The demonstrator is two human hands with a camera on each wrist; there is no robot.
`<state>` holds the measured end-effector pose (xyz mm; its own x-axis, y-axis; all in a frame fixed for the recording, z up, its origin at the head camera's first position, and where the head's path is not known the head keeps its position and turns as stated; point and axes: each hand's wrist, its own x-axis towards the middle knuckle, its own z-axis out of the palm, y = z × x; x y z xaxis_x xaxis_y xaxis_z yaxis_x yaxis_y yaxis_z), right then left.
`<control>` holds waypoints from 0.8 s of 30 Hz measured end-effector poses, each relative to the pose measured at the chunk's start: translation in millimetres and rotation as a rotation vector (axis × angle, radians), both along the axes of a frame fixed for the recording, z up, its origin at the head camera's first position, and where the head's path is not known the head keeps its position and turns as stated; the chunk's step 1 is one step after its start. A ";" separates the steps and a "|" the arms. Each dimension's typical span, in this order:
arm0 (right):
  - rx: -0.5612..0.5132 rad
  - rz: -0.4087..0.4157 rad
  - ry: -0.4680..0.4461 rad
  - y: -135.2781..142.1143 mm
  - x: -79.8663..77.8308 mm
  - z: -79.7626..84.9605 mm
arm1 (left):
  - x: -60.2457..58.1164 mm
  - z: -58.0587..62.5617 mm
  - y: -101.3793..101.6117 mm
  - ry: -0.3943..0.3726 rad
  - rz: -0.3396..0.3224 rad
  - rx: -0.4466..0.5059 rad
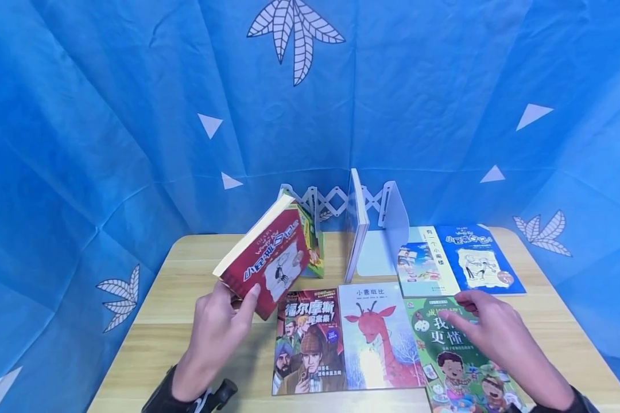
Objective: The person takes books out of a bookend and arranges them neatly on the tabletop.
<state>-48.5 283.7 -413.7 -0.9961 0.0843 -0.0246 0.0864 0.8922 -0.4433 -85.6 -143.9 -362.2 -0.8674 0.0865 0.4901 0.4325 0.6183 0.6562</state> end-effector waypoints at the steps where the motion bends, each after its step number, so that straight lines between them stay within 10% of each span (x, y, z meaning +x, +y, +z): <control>1: -0.007 0.008 -0.002 -1.7 0.1 0.3 | -0.3 0.8 1.8 -0.038 -0.028 0.026; 16: -0.294 0.200 -0.119 -35.9 -5.7 14.8 | -14.6 -6.8 31.3 -0.529 -0.281 0.246; 24: -0.416 0.289 -0.074 -53.8 -8.8 21.4 | -20.4 -15.7 48.4 -0.603 -0.484 0.233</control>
